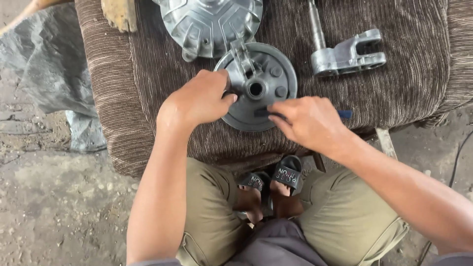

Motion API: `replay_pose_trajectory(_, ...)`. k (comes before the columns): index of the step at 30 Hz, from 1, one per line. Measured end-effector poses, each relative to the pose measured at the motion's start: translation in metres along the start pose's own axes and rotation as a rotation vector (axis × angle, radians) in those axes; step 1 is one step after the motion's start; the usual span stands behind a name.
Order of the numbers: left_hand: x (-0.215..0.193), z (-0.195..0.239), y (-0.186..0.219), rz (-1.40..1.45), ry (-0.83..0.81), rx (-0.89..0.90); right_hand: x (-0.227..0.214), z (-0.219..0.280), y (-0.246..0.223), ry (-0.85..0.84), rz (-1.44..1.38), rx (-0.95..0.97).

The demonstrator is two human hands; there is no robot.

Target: A person uses a small hand tool to clean dirt and debris from the grooves of motorcycle engine components.

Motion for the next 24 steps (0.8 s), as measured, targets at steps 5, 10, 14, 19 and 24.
replay_pose_trajectory(5, -0.001, 0.001, 0.002, 0.009, -0.014, -0.008, -0.006, -0.002, -0.005, -0.042, -0.024, 0.005)
replay_pose_trajectory(10, -0.003, 0.002, 0.002, 0.018, -0.022, -0.01, 0.002, 0.0, -0.007, -0.079, -0.048, 0.017)
replay_pose_trajectory(14, -0.001, 0.001, 0.002, 0.01, -0.021, -0.03, -0.001, 0.001, -0.003, -0.029, -0.085, 0.023)
replay_pose_trajectory(19, 0.001, 0.002, 0.002, 0.026, -0.036, -0.033, -0.001, 0.001, 0.0, -0.044, -0.088, 0.057)
replay_pose_trajectory(24, -0.005, 0.004, 0.006, 0.021, -0.029, -0.033, -0.006, -0.002, -0.002, -0.129, -0.124, 0.076)
Point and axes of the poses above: each hand's wrist, its own z-axis away from the middle knuckle, its own x-axis out of the palm, y = z × x, the point moved 2 cm from there along -z, towards the middle knuckle, and after that the axes turned 5 degrees about y, right-handed, at the moved point
